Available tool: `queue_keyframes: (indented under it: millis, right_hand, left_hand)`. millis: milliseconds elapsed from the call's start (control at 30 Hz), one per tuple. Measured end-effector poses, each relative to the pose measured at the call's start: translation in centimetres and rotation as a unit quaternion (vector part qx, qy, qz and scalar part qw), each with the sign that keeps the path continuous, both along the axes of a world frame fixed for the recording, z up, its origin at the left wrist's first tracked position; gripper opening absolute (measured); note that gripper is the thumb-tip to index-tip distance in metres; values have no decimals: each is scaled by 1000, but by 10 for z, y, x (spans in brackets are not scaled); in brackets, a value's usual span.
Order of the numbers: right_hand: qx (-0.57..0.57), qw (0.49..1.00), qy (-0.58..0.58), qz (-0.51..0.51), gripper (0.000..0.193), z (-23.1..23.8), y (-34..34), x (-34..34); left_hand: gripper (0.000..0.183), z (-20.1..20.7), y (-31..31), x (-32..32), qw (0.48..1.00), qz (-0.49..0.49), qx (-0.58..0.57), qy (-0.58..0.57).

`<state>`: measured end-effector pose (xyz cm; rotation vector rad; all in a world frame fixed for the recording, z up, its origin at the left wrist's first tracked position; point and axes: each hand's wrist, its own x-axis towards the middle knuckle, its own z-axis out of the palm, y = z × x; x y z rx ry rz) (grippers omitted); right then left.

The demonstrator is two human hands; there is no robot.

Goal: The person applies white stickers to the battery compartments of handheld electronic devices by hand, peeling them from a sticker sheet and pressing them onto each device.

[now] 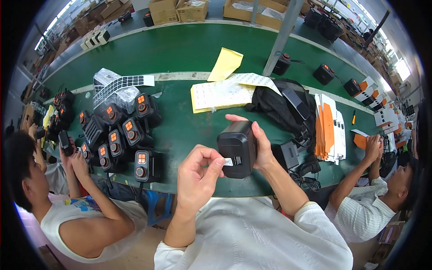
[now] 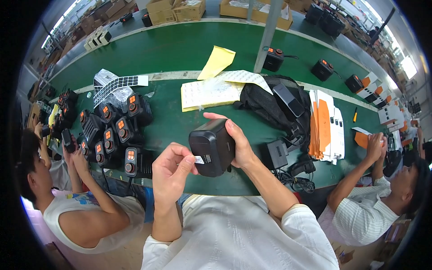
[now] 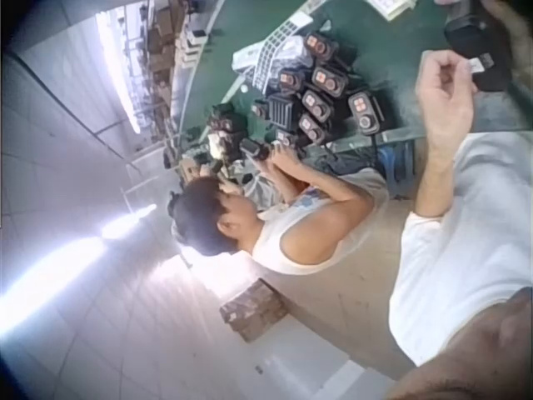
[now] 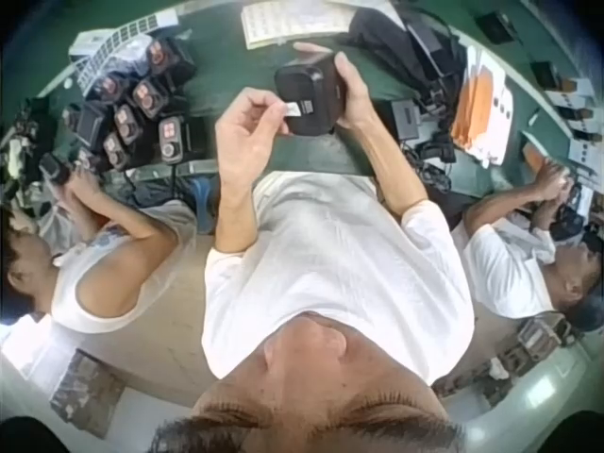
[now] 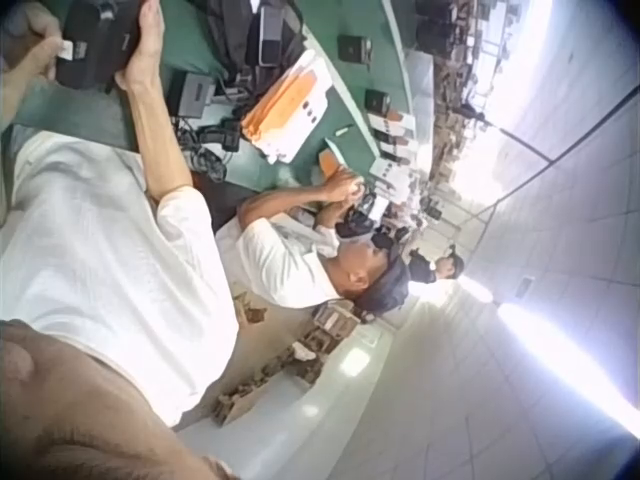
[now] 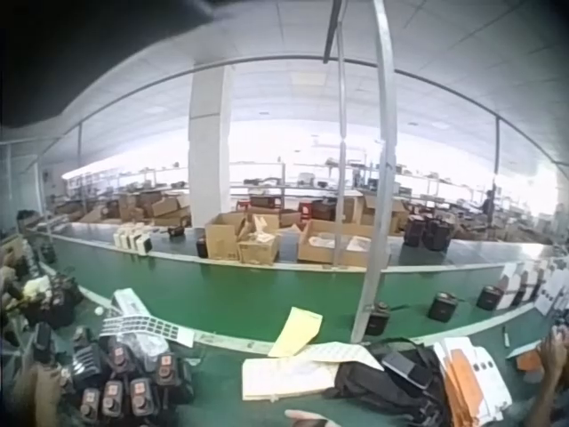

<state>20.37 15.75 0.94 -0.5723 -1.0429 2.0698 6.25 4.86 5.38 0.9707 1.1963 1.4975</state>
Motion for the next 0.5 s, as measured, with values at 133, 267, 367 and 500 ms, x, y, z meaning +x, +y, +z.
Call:
queue_keyframes:
  millis: [133, 267, 367, 500]
  right_hand:
    - [8, 1000, -6, -9, 75, 0, 1, -1]
    - [20, 1000, -4, -9, 75, -2, 2, 0]
    - [27, 1000, -7, -6, 75, -4, 3, 0]
    - [28, 1000, -7, -3, 75, -2, 1, -2]
  left_hand:
    - [4, 0, 0, -1, 1000, 0, -7, 5]
    - [5, 2, 2, -2, 1000, 1, -9, 21]
    - [5, 0, 3, -2, 1000, 2, -7, 31]
    - [6, 1, 0, 0, 999, 20, 1, 50]
